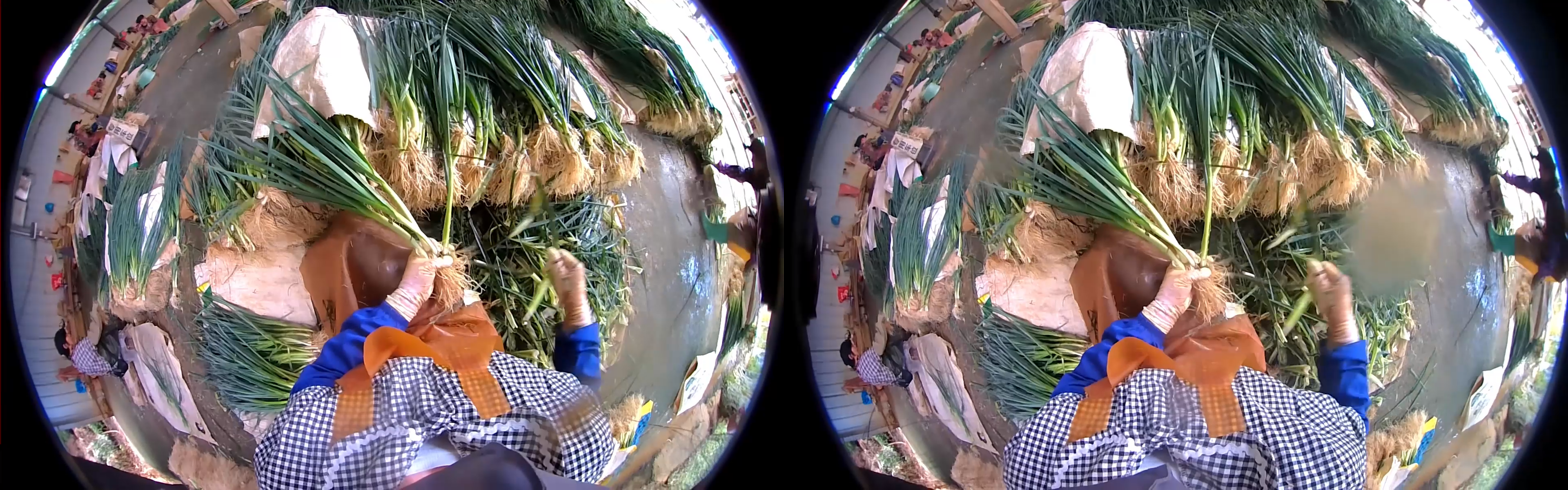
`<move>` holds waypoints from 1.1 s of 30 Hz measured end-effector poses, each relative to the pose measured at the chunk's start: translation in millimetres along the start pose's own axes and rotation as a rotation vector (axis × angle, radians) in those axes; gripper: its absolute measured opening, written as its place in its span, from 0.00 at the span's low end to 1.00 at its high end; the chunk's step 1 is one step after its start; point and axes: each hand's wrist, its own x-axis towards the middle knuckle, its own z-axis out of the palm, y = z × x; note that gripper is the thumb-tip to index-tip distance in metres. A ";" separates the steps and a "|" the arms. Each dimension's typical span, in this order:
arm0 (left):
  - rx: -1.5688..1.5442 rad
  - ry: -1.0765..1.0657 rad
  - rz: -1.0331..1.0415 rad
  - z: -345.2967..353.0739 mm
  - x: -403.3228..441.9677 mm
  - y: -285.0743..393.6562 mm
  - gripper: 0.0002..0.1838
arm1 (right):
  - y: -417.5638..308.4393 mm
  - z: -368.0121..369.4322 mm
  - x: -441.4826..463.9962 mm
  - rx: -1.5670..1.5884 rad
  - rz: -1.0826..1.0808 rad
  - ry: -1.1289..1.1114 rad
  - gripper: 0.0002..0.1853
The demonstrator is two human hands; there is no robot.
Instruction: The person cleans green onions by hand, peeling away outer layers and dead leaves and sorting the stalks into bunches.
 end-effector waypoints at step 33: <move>-0.289 -0.164 -0.533 9.4 -22.3 -0.3 0.12 | -53.6 122.6 -14.4 1.485 0.317 -0.606 0.21</move>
